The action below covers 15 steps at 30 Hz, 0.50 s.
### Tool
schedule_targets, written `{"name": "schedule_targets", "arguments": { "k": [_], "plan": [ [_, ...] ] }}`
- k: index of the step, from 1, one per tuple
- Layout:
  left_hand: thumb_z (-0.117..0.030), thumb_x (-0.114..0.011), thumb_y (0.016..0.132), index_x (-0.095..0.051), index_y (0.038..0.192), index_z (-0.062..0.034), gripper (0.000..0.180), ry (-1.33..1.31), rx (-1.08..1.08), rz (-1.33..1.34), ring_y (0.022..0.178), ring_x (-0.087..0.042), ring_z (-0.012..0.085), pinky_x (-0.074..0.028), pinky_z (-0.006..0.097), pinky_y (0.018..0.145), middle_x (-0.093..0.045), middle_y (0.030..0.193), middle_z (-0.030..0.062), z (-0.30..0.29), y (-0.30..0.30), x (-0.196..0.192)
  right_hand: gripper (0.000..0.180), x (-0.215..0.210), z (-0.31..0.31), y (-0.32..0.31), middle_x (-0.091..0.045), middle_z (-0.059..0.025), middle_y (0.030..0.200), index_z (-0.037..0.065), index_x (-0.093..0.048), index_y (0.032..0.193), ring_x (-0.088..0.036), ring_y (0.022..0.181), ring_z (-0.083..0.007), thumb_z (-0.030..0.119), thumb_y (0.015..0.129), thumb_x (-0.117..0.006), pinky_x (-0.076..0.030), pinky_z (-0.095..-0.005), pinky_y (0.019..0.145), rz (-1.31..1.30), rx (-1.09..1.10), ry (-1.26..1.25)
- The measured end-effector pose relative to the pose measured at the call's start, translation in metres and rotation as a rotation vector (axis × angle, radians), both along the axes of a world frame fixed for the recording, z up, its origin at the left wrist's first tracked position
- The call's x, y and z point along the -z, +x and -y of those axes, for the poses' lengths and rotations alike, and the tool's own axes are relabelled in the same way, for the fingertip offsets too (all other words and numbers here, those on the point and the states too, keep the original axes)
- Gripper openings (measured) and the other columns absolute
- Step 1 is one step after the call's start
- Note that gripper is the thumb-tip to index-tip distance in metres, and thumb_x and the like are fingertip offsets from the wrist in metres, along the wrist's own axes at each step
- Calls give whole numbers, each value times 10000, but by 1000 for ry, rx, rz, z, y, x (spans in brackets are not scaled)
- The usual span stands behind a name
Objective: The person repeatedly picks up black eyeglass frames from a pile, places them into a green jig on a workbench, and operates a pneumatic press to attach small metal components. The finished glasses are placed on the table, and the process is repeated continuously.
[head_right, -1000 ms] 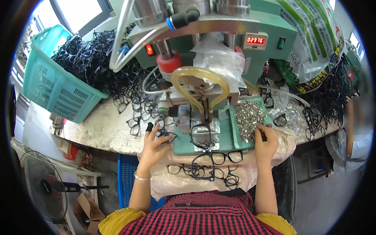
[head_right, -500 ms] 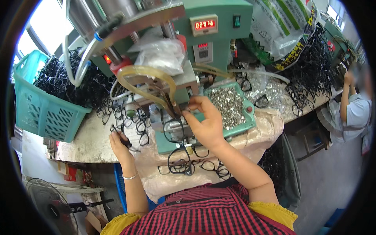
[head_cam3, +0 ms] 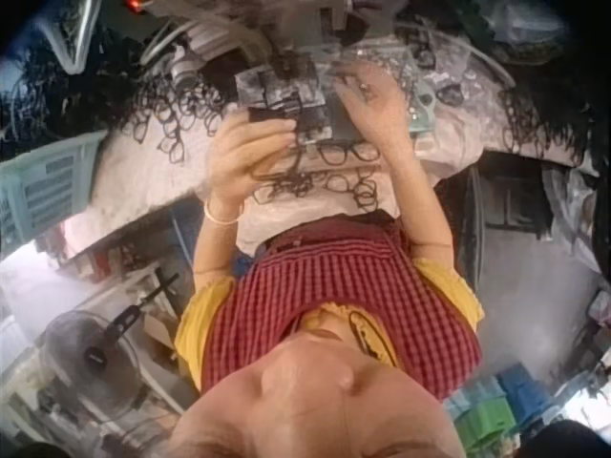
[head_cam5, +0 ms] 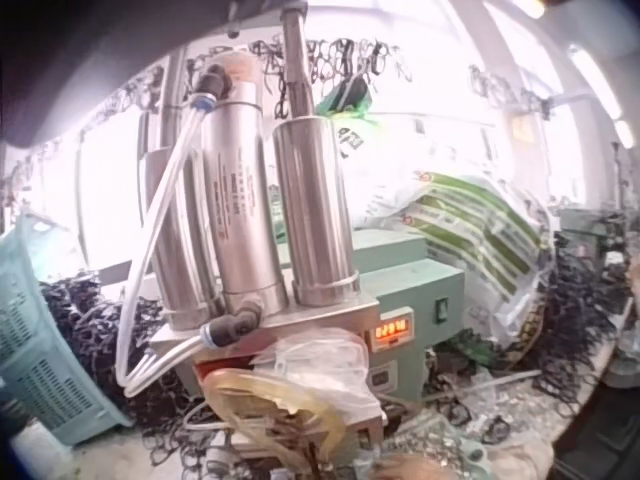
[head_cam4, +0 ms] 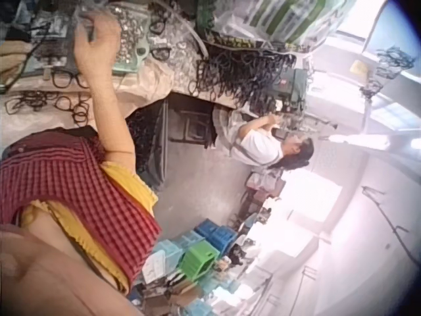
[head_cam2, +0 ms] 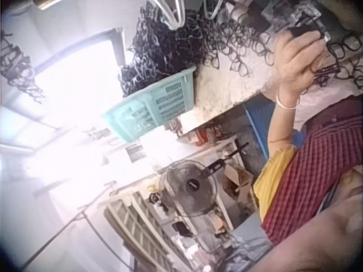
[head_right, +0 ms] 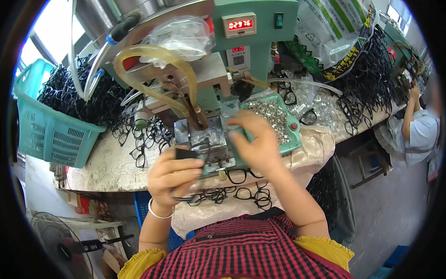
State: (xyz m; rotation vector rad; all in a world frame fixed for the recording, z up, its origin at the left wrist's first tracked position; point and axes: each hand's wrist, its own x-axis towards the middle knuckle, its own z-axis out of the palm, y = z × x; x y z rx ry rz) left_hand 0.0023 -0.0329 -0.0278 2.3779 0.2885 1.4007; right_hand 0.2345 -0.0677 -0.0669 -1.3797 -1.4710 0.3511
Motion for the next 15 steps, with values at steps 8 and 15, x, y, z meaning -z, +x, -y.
{"name": "schedule_targets", "arguments": {
  "k": [8,15],
  "plan": [
    [-105,-746,708,-755,1007,-141,301,93,46,-123,807,-553,243,-507,448,914,-714,1076,12,-9,4,7,151,78,7,65,-647,-191,1186,58,-732,852,-560,1213,-381,92,711,-773,-437,-462,1031,437,415,-23],
    [18,-570,807,-654,1245,-112,465,-285,228,-177,1029,-528,318,-404,429,982,-602,1306,99,25,-23,-29,122,94,15,75,-669,-106,1015,-8,-642,996,-632,935,-211,41,887,-670,-489,-309,871,256,465,162]
  ]
}}
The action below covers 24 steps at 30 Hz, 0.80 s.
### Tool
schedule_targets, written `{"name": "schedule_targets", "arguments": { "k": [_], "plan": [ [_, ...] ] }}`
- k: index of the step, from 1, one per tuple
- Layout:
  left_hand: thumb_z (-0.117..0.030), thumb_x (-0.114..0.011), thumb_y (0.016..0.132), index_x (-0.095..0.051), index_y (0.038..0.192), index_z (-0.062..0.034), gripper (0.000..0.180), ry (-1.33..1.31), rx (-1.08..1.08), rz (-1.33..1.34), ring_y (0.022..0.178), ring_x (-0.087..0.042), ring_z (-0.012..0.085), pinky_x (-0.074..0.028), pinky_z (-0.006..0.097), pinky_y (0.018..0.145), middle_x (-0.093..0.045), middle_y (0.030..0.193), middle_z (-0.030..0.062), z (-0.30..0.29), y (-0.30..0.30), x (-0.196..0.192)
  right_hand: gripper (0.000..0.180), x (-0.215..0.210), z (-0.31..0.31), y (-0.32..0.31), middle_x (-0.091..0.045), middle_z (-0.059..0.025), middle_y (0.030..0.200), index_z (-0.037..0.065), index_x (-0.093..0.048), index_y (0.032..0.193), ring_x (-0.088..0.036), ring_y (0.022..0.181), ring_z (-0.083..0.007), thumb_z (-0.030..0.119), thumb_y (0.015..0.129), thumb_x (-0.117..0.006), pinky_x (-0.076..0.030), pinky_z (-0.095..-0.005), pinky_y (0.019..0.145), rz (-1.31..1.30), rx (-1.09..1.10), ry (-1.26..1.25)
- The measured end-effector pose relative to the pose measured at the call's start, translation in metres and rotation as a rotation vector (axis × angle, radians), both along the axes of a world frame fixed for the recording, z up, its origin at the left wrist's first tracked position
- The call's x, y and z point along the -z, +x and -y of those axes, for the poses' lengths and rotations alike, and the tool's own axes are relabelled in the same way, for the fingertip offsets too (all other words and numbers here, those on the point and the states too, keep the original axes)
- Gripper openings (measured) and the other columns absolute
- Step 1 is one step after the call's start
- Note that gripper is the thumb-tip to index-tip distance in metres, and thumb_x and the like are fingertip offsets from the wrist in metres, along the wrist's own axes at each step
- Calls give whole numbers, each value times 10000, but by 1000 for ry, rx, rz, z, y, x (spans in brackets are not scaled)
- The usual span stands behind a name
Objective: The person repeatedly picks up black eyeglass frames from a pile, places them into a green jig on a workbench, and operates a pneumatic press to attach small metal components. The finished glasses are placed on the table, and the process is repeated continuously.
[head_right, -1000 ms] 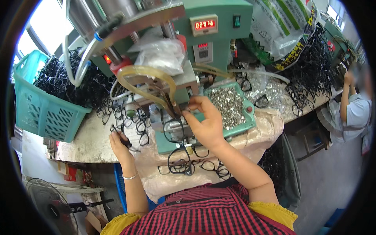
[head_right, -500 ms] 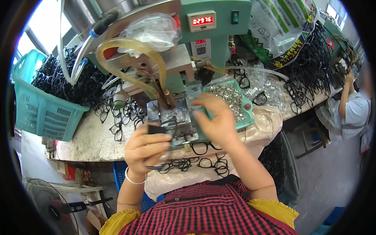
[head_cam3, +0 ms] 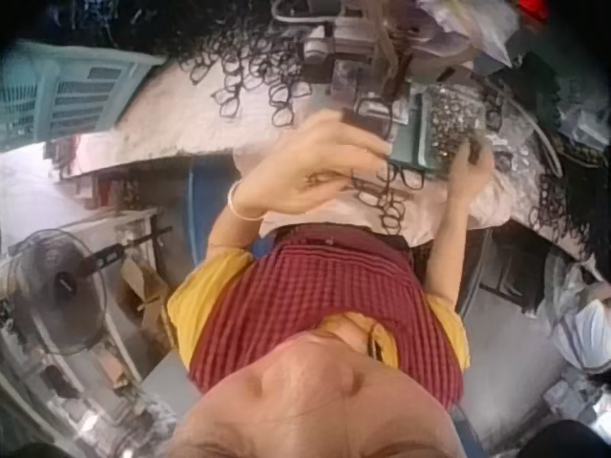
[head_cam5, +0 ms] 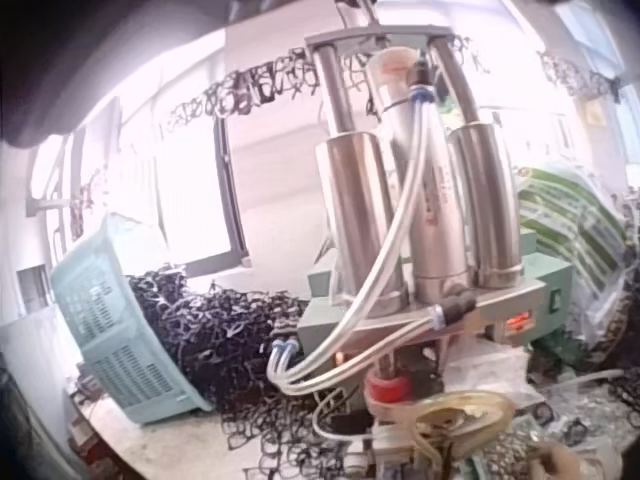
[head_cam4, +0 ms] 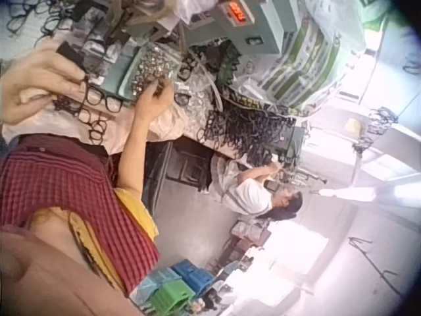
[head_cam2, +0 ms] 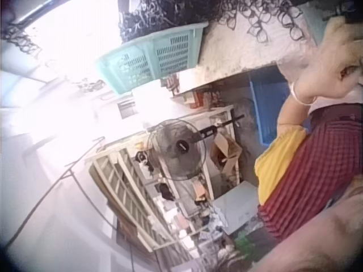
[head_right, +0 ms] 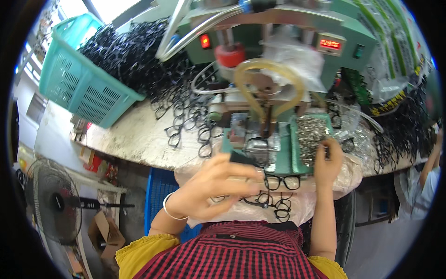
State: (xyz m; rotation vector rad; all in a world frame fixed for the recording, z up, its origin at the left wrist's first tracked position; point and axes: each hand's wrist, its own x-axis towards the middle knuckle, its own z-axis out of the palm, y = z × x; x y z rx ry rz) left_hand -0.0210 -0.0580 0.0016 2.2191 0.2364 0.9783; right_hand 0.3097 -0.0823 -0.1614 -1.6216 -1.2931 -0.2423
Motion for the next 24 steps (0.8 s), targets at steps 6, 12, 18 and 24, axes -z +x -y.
{"name": "schedule_targets", "arguments": {
  "k": [6,12,18,24],
  "plan": [
    [-6,-450,901,-684,1055,38,283,-705,970,930,879,-599,279,-505,337,728,-568,1129,240,55,39,-48,148,12,-14,-1,-664,-24,1015,11,-664,1103,-604,946,-101,64,970,-624,-479,-234,873,-676,-108,65],
    [-95,-462,951,-603,916,-46,153,-407,260,953,857,-568,293,-506,413,787,-599,980,169,1,-26,-35,159,13,-32,-8,-686,-28,1008,10,-684,1080,-621,924,-101,23,922,-677,-487,-235,856,-661,-160,19],
    [-49,-737,743,-672,1089,-54,352,93,-908,-274,1127,-592,318,-462,383,981,-650,1188,145,-156,-159,115,132,-18,-28,-24,-701,-30,921,5,-704,1020,-632,864,-102,35,892,-697,-495,-242,807,-576,-165,-43],
    [-91,-684,878,-694,1047,-28,181,45,-1101,-303,951,-648,310,-521,377,829,-692,1086,148,-156,-151,219,103,-16,25,-5,-681,-46,918,-12,-674,970,-616,868,-118,16,872,-689,-480,-252,802,-327,65,-82]
  ]
}}
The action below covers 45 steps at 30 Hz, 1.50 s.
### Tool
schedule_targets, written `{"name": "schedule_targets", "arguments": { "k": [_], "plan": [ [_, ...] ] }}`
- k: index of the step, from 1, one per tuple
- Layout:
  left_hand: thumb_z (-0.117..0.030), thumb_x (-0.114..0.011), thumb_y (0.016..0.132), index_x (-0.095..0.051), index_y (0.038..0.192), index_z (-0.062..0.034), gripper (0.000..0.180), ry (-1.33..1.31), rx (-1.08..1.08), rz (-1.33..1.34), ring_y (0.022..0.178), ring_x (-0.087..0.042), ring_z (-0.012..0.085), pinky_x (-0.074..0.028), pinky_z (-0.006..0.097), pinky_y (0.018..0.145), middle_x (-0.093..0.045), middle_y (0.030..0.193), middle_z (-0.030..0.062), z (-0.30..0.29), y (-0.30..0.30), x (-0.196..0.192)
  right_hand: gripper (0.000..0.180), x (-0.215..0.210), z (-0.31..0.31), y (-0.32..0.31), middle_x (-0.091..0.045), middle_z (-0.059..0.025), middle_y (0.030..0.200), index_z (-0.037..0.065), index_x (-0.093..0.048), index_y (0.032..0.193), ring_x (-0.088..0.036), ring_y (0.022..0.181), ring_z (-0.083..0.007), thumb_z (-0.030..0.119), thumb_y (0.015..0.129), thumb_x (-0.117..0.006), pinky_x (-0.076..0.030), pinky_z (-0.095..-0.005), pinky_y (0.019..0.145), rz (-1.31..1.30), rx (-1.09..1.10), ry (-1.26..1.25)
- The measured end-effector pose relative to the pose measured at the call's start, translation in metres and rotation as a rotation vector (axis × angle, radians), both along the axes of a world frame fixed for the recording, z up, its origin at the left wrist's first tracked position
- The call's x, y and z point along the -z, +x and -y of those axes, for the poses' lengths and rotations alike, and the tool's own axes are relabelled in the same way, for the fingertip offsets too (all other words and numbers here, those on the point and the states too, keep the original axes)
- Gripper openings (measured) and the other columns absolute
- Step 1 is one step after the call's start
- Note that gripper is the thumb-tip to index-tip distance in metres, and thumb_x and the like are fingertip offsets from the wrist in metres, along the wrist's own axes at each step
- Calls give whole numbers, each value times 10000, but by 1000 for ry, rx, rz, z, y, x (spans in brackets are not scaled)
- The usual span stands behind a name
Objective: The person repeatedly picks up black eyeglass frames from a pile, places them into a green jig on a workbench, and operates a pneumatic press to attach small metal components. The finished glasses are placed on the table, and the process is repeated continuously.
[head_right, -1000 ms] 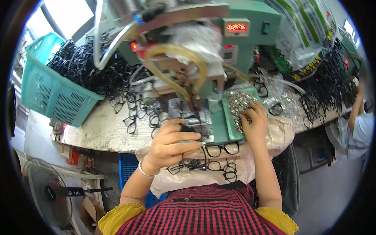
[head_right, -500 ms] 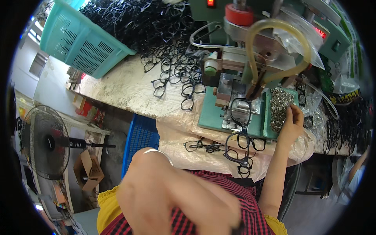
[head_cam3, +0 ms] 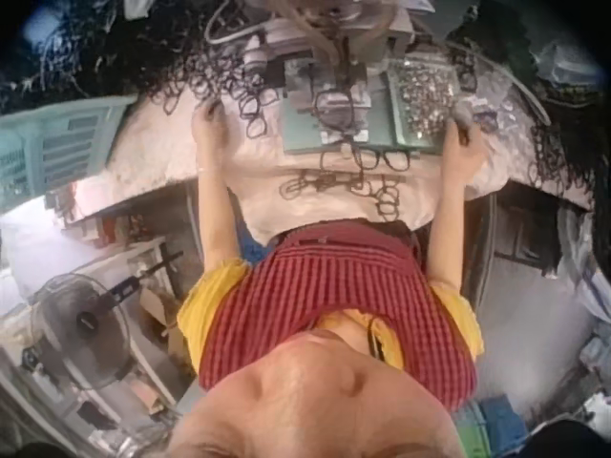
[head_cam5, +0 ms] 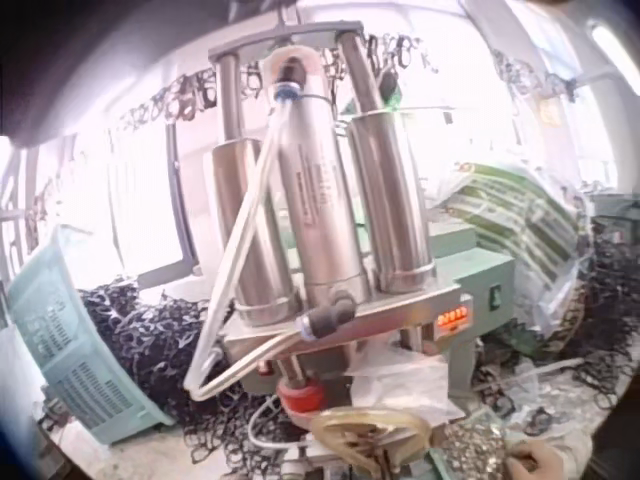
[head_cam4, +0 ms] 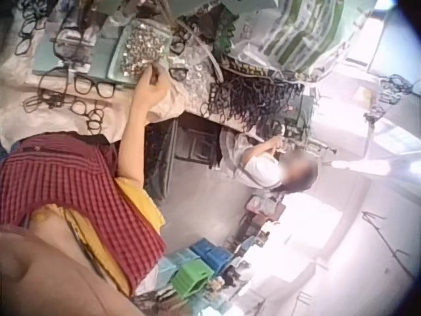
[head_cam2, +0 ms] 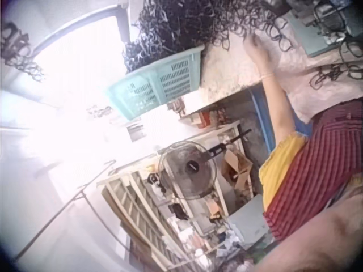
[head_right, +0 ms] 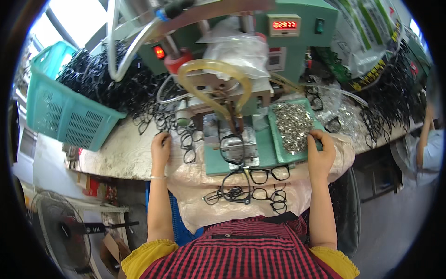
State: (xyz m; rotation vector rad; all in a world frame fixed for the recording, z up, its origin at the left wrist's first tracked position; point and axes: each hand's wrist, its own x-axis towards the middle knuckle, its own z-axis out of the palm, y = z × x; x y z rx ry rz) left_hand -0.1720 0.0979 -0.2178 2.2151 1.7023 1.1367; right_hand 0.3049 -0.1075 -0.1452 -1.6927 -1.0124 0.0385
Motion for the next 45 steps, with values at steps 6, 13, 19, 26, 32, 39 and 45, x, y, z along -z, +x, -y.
{"name": "schedule_targets", "arguments": {
  "k": [6,13,19,26,32,39,45],
  "plan": [
    [-130,-504,1050,-610,1034,-1,167,201,-31,607,763,-583,94,-476,247,691,-606,884,33,40,52,-87,108,-28,20,-22,-700,-86,931,-2,-691,932,-654,902,-174,6,825,-701,-495,-300,836,-138,-168,30],
    [-131,-550,1033,-553,1011,-17,115,-29,166,915,749,-621,110,-497,233,639,-609,877,37,49,105,-84,239,-77,-61,-89,-673,-83,929,14,-619,1011,-669,874,-187,4,794,-718,-510,-305,804,-209,-481,204],
    [-155,-577,1023,-614,1094,35,206,-171,51,1131,831,-682,188,-579,313,761,-661,962,103,90,103,-62,362,-58,-56,-107,-660,-51,945,-3,-552,1136,-628,910,-106,17,820,-728,-471,-257,866,-626,-574,194],
    [-95,-536,1021,-595,1087,37,159,356,683,867,955,-663,267,-546,411,868,-678,1060,209,111,154,-200,400,-84,-56,-119,-686,-60,947,-20,-531,1175,-625,903,-96,11,822,-717,-455,-262,902,-642,-609,224],
    [-116,-631,954,-684,973,-17,113,311,712,648,889,-704,222,-453,394,935,-749,963,171,115,161,-210,448,-107,-28,-109,-661,-155,1186,9,-573,1241,-602,1180,-228,48,815,-706,-452,-354,1005,-424,-660,69],
    [-117,-762,721,-775,967,-143,248,376,948,83,800,-562,230,-516,431,894,-742,1062,12,122,182,-174,231,-18,-27,-6,-614,-207,1237,58,-737,953,-501,1277,-404,149,743,-767,-409,-482,1057,493,-71,-264],
    [-146,-811,719,-780,925,-142,208,340,966,58,789,-528,229,-517,453,906,-743,1055,5,122,179,-173,126,-4,-35,-9,-623,-178,1225,63,-708,852,-522,1259,-394,109,743,-749,-442,-470,1020,502,-163,-96]
  ]
}}
